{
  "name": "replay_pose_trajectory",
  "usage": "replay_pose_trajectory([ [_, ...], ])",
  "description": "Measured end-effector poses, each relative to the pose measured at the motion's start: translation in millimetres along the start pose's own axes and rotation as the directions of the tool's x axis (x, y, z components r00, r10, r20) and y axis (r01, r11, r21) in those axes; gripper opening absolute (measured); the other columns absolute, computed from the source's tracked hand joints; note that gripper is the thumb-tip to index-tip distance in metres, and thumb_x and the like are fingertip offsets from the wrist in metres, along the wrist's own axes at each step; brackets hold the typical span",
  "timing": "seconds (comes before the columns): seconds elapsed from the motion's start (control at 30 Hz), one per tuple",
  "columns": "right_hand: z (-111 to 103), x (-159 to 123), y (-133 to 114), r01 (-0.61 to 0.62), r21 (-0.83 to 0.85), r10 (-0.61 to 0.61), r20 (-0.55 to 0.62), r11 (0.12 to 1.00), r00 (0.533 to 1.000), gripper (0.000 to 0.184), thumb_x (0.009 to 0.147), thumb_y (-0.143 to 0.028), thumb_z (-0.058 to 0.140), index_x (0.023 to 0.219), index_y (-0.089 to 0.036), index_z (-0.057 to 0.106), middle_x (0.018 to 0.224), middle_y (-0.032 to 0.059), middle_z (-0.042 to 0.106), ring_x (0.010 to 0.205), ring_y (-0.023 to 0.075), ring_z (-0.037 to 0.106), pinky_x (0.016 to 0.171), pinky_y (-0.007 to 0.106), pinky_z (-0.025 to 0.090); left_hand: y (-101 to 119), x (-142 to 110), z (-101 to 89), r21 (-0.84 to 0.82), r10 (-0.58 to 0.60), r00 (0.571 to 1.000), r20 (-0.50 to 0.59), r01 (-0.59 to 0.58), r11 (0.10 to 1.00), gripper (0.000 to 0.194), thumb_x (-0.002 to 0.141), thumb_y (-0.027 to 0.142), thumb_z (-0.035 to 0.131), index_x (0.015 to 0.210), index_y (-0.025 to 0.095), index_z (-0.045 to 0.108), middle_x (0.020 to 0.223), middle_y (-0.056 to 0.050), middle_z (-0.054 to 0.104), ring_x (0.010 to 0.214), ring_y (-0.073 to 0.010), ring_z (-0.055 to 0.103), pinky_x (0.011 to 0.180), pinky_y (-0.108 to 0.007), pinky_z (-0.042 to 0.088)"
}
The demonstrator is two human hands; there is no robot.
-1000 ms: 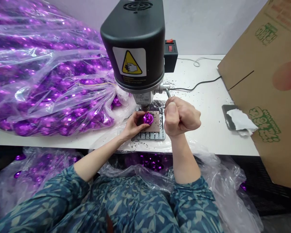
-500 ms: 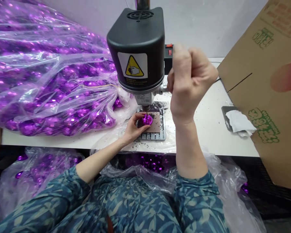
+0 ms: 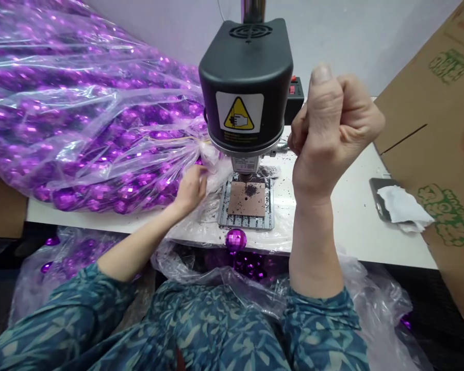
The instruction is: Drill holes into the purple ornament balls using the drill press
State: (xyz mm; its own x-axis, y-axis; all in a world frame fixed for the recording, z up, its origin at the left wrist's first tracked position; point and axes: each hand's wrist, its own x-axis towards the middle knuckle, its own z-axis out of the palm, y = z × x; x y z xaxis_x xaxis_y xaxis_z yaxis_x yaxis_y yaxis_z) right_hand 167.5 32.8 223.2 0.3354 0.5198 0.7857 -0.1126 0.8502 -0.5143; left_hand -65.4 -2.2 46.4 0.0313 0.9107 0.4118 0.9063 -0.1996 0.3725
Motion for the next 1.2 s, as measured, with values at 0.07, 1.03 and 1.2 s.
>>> replay_pose_trajectory([
  [0.07, -0.5, -0.8, 0.0, -0.006, -0.001, 0.006, -0.017, 1.000, 1.000, 0.055, 0.086, -0.042, 0.071, 0.053, -0.017, 0.035, 0.041, -0.0103, 0.029, 0.034, -0.0012, 0.032, 0.039, 0.017, 0.020, -8.3, 35.7, -5.3, 0.235, -0.265, 0.957, 0.115, 0.233, 0.944, 0.030, 0.101, 0.004, 0.041, 0.123, 0.009, 0.060, 0.120, -0.023, 0.071, 0.112, -0.0323, 0.074, 0.096, -0.046, 0.060],
  [1.03, 0.0, -10.6, -5.1, 0.043, -0.083, -0.043, 0.003, 0.996, 0.999, 0.060, 0.080, -0.067, 0.059, 0.058, -0.019, 0.031, 0.043, -0.0091, 0.023, 0.035, 0.0012, 0.031, 0.037, 0.022, 0.021, 20.4, -0.7, 25.9, -0.915, -0.132, 0.949, 0.286, 0.312, 0.258, 0.053, 0.090, 0.061, 0.075, 0.124, 0.025, 0.061, 0.109, -0.008, 0.078, 0.094, -0.0199, 0.077, 0.079, -0.036, 0.065],
  [1.2, 1.1, -11.9, -5.5, 0.040, -0.035, -0.041, -0.018, 0.999, 0.999, 0.060, 0.080, -0.066, 0.061, 0.060, -0.020, 0.026, 0.043, -0.0092, 0.028, 0.034, 0.0007, 0.030, 0.037, 0.021, 0.018, 30.3, -10.6, 37.4, -0.903, -0.124, 0.960, 0.251, 0.279, 0.328, 0.057, 0.083, 0.060, 0.083, 0.119, 0.023, 0.060, 0.105, -0.006, 0.077, 0.093, -0.0187, 0.075, 0.083, -0.034, 0.061],
])
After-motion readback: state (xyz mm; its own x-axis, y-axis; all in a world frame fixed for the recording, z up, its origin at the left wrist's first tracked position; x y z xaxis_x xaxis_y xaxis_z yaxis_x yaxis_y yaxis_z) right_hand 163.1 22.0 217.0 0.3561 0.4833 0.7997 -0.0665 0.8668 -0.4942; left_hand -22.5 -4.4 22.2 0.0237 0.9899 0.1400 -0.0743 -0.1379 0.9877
